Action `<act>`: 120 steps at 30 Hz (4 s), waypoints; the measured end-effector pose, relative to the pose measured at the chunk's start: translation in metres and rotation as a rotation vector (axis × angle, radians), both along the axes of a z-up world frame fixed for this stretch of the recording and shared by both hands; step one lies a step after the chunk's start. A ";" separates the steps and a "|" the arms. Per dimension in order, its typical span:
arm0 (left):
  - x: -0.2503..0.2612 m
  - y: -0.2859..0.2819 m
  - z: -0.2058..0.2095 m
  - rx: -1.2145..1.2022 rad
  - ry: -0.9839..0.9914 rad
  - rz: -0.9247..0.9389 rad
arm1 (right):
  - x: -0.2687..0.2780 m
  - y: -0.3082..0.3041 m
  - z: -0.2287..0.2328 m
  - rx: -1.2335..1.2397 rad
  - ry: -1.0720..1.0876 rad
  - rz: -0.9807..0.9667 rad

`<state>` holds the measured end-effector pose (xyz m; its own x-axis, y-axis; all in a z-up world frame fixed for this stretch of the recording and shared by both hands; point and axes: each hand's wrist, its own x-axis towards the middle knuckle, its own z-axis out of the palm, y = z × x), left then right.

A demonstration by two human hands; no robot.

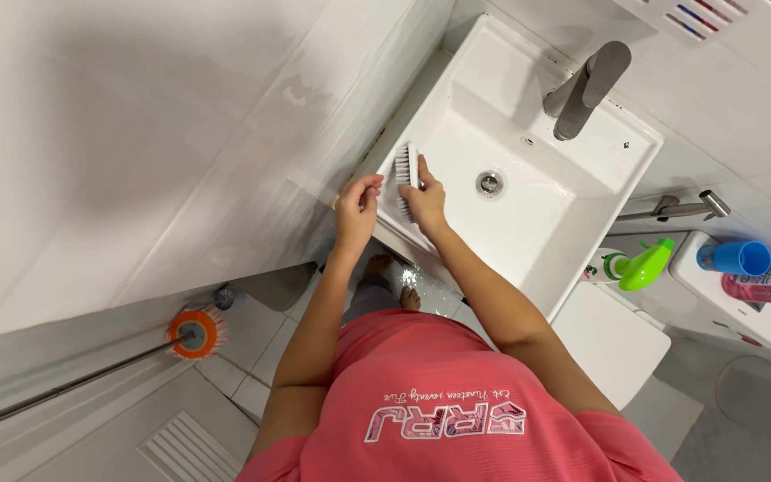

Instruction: The person cleans a bathroom sink by spraying a cleaning solution from a green bottle onto a white scrub brush and the sink basin. They scrub the sink basin, faucet, and surrounding areas with the brush, then rinse the brush under running water.

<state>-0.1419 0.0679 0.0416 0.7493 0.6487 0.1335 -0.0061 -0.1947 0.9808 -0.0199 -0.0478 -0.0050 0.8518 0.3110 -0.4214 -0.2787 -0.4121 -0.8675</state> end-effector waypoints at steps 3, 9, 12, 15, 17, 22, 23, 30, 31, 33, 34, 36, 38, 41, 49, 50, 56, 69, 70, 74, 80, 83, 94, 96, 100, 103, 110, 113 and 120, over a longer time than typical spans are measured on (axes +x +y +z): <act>0.000 0.005 0.007 0.086 -0.016 0.000 | 0.011 -0.016 -0.005 -0.011 -0.217 0.402; 0.009 0.012 0.010 0.023 0.029 -0.052 | 0.042 -0.058 0.014 -0.179 0.017 0.853; 0.014 0.014 0.009 -0.002 0.031 -0.073 | 0.024 -0.040 0.021 -0.163 -0.066 0.753; 0.021 0.011 0.000 -0.030 0.041 -0.082 | 0.009 -0.052 0.027 -0.191 0.048 0.697; 0.030 0.004 -0.003 -0.047 0.049 -0.114 | 0.014 -0.083 0.034 -0.260 0.113 0.721; 0.044 -0.015 0.000 -0.013 -0.015 -0.186 | 0.013 -0.199 0.043 -0.462 0.100 0.667; 0.046 -0.018 0.002 -0.014 0.034 -0.180 | 0.012 -0.206 0.039 -0.519 0.141 0.619; 0.043 -0.030 0.017 -0.036 0.020 -0.148 | 0.019 -0.075 0.017 -0.120 -0.131 0.740; 0.040 -0.031 0.018 -0.025 0.023 -0.137 | 0.017 -0.060 0.023 -0.121 -0.095 0.734; 0.031 -0.030 0.018 0.000 0.032 -0.121 | 0.006 -0.042 0.039 -0.122 -0.019 0.717; 0.028 -0.029 0.018 0.007 0.017 -0.104 | -0.001 -0.043 0.050 -0.214 -0.191 0.749; 0.019 -0.029 0.017 0.016 -0.008 -0.073 | -0.029 -0.061 0.066 -0.397 -0.534 0.798; 0.013 -0.027 0.014 -0.033 0.023 -0.073 | -0.060 -0.088 0.074 -0.434 -0.817 0.726; 0.012 -0.021 0.010 -0.023 -0.007 -0.093 | -0.086 -0.100 0.070 -0.582 -1.145 0.665; 0.025 0.001 0.017 0.004 -0.008 -0.206 | -0.100 -0.011 0.027 -0.710 -1.359 0.598; 0.025 0.003 0.018 0.039 -0.016 -0.230 | -0.104 -0.014 0.023 -0.680 -1.353 0.571; 0.030 -0.004 0.016 0.048 0.029 -0.447 | -0.125 -0.130 0.037 -0.779 -1.242 0.402; 0.033 -0.034 -0.016 0.217 0.024 -0.540 | -0.146 -0.084 0.020 -0.857 -1.106 0.051; 0.034 -0.038 -0.015 0.219 0.054 -0.603 | -0.149 -0.102 0.019 -0.879 -1.109 0.049; 0.032 -0.078 -0.006 0.197 0.101 -0.802 | -0.149 -0.213 0.032 -1.075 -1.044 -0.197; 0.051 -0.160 0.012 0.197 0.022 -0.915 | -0.146 -0.218 0.037 -0.971 -0.880 -0.145; 0.075 -0.215 0.014 0.315 -0.090 -0.930 | -0.146 -0.215 0.043 -0.919 -0.856 -0.126; 0.180 -0.370 -0.027 0.598 0.040 -0.903 | -0.129 -0.337 0.030 -0.094 -0.577 -0.327; 0.186 -0.382 -0.037 0.622 0.042 -0.902 | -0.132 -0.348 0.017 0.053 -0.513 -0.348; 0.192 -0.387 -0.040 0.648 -0.073 -0.822 | -0.130 -0.378 -0.001 0.169 -0.467 -0.328; 0.189 -0.380 -0.027 0.500 -0.172 -0.794 | -0.127 -0.392 -0.010 0.300 -0.502 -0.409; 0.168 -0.395 0.004 -0.238 -0.075 -0.653 | -0.120 -0.429 0.008 0.577 -0.376 -0.909; 0.159 -0.400 0.004 -0.393 -0.022 -0.614 | -0.099 -0.436 0.035 0.594 -0.460 -0.884; 0.146 -0.414 0.000 -0.485 0.119 -0.542 | -0.044 -0.438 0.089 0.599 -0.487 -0.862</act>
